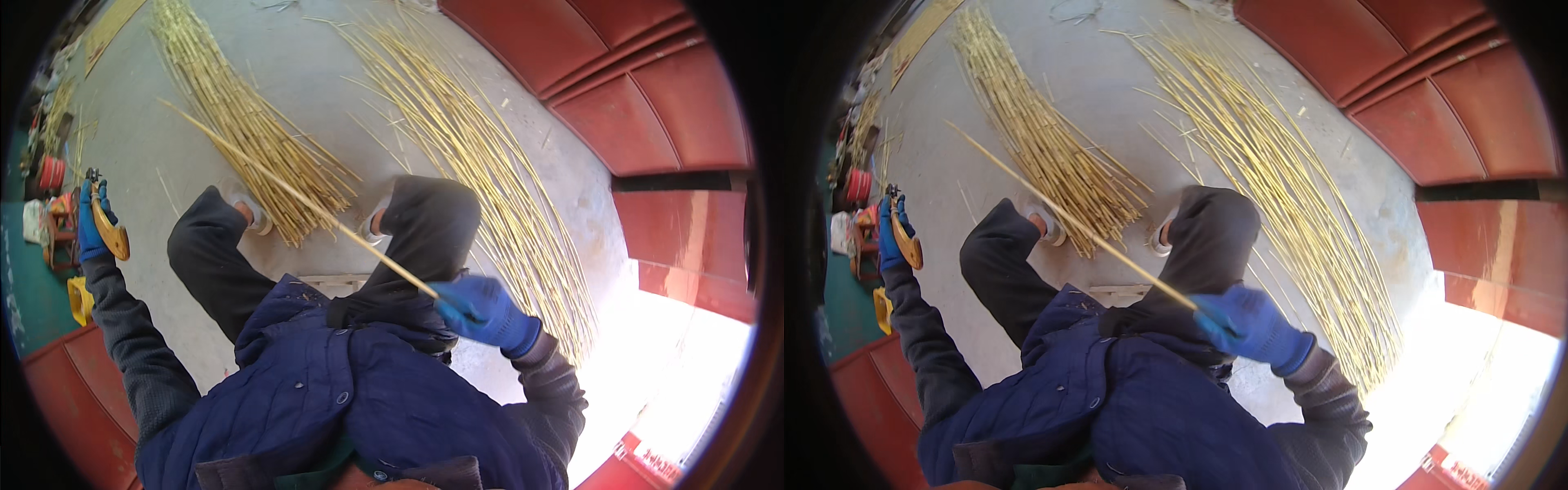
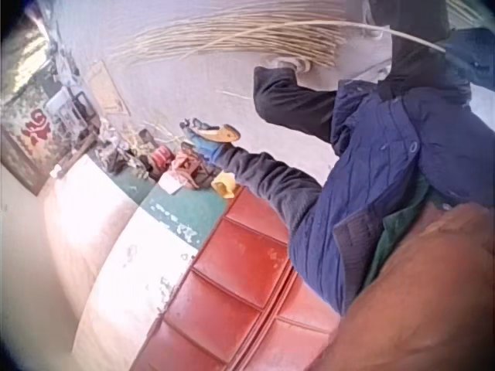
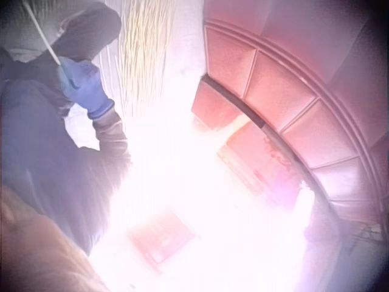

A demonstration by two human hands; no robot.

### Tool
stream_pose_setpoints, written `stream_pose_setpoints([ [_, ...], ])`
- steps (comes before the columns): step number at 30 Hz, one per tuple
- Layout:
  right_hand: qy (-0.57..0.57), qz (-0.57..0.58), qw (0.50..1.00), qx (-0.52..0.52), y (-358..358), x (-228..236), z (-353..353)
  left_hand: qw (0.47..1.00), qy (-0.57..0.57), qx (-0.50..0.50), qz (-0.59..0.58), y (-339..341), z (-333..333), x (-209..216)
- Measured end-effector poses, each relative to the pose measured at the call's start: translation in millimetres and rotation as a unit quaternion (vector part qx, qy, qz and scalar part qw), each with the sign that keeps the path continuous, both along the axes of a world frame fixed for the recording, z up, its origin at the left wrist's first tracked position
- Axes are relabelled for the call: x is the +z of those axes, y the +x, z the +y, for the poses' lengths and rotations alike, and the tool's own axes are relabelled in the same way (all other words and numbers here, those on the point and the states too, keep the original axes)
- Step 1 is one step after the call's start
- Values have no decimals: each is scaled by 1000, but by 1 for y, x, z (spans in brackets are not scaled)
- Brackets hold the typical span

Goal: The person sits on the floor and uses a handheld peeling tool to strip the outer layer from thin bamboo sticks. They handle the sticks one at a time, peeling them lengthwise and placing the finished pieces into a pile on the floor.

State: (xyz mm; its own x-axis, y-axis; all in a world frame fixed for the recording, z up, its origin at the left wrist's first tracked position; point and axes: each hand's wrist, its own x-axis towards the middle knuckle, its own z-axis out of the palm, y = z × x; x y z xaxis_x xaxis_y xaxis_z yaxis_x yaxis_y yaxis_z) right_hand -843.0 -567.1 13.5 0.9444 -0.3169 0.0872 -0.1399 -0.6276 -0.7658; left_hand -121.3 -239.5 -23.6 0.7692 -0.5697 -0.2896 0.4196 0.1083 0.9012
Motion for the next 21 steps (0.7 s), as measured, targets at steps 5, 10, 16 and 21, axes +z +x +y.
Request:
stream_pose_setpoints([
  [5, -332, 22, 919, -212, -30, -28, -49, 991, 69, -113, -13, -109, -112, -23],
  [10, -401, 126, 862, -284, -104, -84, -70, 989, 92, -117, -25, -205, -192, -43],
  [16, -396, 264, 814, -333, -232, -159, -51, 939, 156, -304, -30, -212, -219, -55],
  [21, -375, 502, 636, -450, -362, -169, -13, 953, 180, -222, -101, -220, -211, -82],
])
